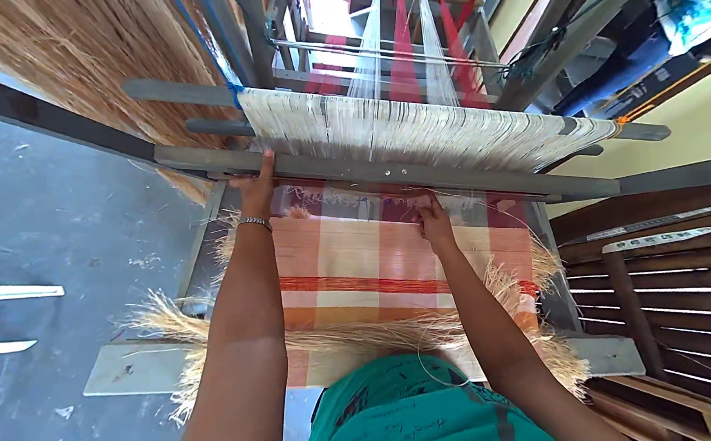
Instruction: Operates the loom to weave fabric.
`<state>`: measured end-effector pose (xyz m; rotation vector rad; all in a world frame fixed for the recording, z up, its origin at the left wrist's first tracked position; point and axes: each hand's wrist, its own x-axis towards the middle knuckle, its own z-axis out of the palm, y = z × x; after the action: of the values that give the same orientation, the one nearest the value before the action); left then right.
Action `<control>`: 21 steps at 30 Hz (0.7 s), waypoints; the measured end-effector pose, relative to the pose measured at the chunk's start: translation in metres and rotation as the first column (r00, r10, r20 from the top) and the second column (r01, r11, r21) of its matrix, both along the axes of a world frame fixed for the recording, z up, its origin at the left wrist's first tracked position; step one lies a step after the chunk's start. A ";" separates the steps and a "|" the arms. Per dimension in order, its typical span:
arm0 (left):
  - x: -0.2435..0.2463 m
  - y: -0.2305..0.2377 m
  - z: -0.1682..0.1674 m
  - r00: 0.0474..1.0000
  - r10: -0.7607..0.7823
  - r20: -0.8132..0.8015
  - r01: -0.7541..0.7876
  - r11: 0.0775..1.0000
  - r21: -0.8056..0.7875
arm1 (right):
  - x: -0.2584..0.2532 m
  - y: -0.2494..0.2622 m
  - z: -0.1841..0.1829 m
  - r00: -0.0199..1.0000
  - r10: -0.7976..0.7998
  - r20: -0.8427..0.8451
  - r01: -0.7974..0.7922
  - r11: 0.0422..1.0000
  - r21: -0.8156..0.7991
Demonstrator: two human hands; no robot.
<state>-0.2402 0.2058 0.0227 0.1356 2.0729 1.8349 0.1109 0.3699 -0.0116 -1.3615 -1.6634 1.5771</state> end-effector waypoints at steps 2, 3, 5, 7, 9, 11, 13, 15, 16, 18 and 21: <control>-0.002 0.001 0.000 0.998 -0.057 0.040 0.057 0.998 -0.017 | 0.003 0.005 0.006 0.997 -0.005 -0.072 -0.002 0.996 -0.089; -0.005 0.000 0.000 0.995 -0.090 0.050 0.092 0.995 -0.036 | 0.004 0.009 0.009 0.992 -0.004 -0.124 -0.016 0.987 -0.159; -0.010 -0.001 0.000 0.989 -0.137 0.053 0.141 0.987 -0.077 | 0.006 0.022 0.013 0.975 0.024 -0.221 -0.092 0.949 -0.302; -0.012 -0.002 -0.002 0.987 -0.155 0.045 0.158 0.985 -0.067 | 0.004 0.036 0.016 0.955 0.045 -0.293 -0.175 0.884 -0.433; -0.009 -0.001 0.001 0.984 -0.168 0.066 0.171 0.984 -0.051 | -0.004 0.045 0.023 0.936 0.020 -0.353 -0.231 0.790 -0.568; -0.007 0.000 0.002 0.979 -0.179 0.098 0.184 0.982 -0.042 | -0.013 0.053 0.023 0.904 -0.027 -0.427 -0.296 0.679 -0.671; -0.009 -0.001 0.003 0.975 -0.192 0.114 0.197 0.980 -0.039 | -0.019 0.058 0.018 0.865 -0.068 -0.497 -0.357 0.613 -0.705; -0.011 -0.003 0.001 0.973 -0.198 0.117 0.203 0.979 -0.029 | -0.018 0.056 0.018 0.843 -0.076 -0.532 -0.382 0.611 -0.693; -0.011 -0.003 -0.001 0.974 -0.197 0.115 0.200 0.980 -0.020 | -0.015 0.051 0.021 0.837 -0.065 -0.543 -0.383 0.639 -0.667; -0.010 -0.002 -0.004 0.976 -0.197 0.098 0.197 0.980 0.001 | -0.007 0.031 0.030 0.862 -0.054 -0.505 -0.293 0.758 -0.583; -0.010 0.000 -0.002 0.976 -0.201 0.079 0.198 0.979 0.035 | -0.001 -0.008 0.041 0.946 -0.035 -0.324 -0.075 0.944 -0.322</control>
<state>-0.2502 0.2055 0.0210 0.2613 1.9051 1.7186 0.1101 0.3619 0.0296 -1.1522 -1.2574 2.0376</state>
